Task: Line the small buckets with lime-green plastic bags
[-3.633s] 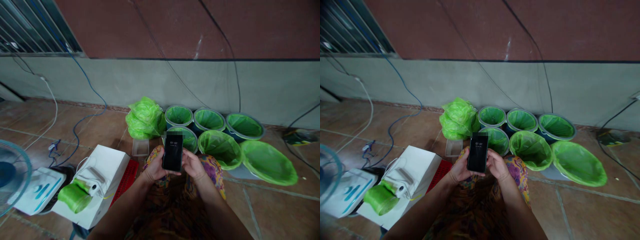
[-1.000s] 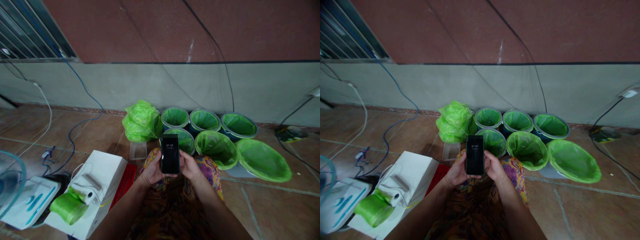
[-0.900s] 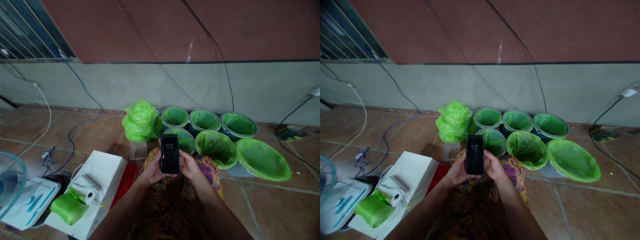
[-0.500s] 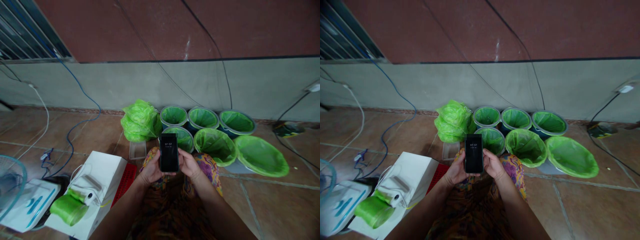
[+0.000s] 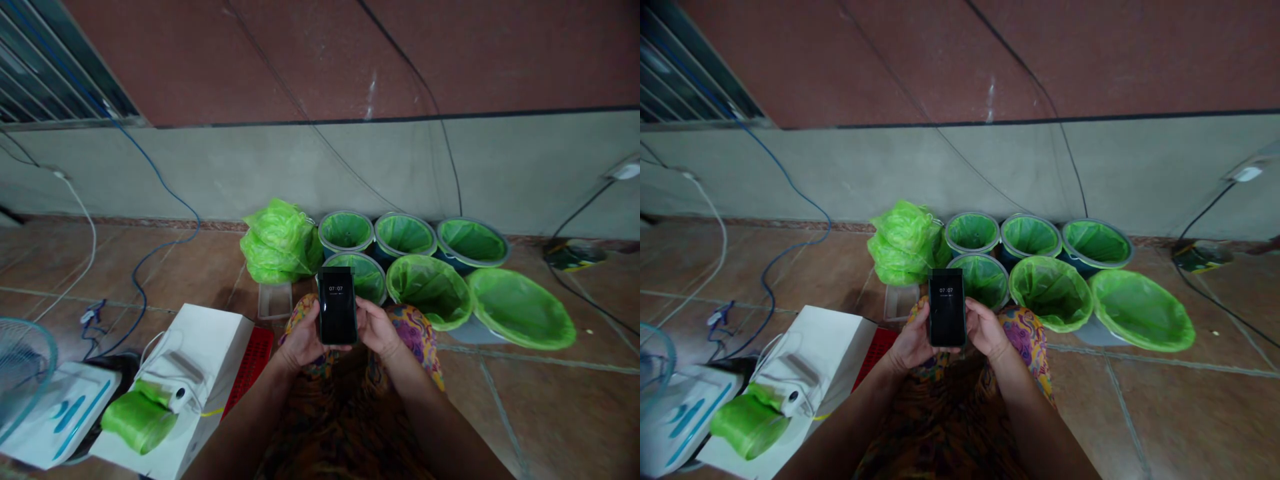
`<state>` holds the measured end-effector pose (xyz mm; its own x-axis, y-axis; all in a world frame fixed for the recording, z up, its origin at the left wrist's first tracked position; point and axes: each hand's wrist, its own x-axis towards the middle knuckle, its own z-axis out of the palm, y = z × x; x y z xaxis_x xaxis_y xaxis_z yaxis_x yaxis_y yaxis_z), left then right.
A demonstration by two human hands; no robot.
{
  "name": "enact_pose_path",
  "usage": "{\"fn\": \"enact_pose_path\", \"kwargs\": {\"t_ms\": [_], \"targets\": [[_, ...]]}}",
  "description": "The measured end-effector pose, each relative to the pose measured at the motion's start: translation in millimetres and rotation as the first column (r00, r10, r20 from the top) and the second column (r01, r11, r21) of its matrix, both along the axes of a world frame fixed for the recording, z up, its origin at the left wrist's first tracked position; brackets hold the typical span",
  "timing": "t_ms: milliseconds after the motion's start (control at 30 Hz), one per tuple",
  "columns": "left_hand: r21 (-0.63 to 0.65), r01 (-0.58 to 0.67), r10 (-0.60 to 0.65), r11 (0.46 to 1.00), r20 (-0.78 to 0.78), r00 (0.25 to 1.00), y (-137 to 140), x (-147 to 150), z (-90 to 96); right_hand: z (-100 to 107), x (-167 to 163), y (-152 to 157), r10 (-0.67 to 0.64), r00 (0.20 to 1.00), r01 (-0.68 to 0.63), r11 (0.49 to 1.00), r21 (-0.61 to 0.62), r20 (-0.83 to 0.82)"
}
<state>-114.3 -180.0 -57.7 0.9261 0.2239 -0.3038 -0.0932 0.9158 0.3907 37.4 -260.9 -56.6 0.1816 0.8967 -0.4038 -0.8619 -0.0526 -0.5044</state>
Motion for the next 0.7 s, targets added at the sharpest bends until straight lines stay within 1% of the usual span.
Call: {"fn": "enact_pose_path", "kwargs": {"t_ms": [167, 333, 500, 700], "targets": [[-0.006, -0.006, 0.006, 1.0, -0.015, 1.0, -1, 0, 0.5, 1, -1, 0, -0.006, 1.0, 0.006, 1.0, -0.002, 0.0], [-0.001, 0.001, -0.001, 1.0, 0.012, 1.0, 0, 1, 0.6, 1, -2, 0, 0.012, 1.0, -0.012, 1.0, 0.015, 0.018], [0.008, 0.001, 0.0, 1.0, -0.016, 1.0, 1, -1, 2.3, -4, 0, -1, 0.014, 0.999, -0.016, 0.999, 0.03, 0.039], [0.025, 0.018, -0.016, 1.0, -0.066, 0.998, 4, -4, 5.5, -13, 6, -2, 0.052, 0.999, -0.052, 0.999, -0.003, 0.013]]}}
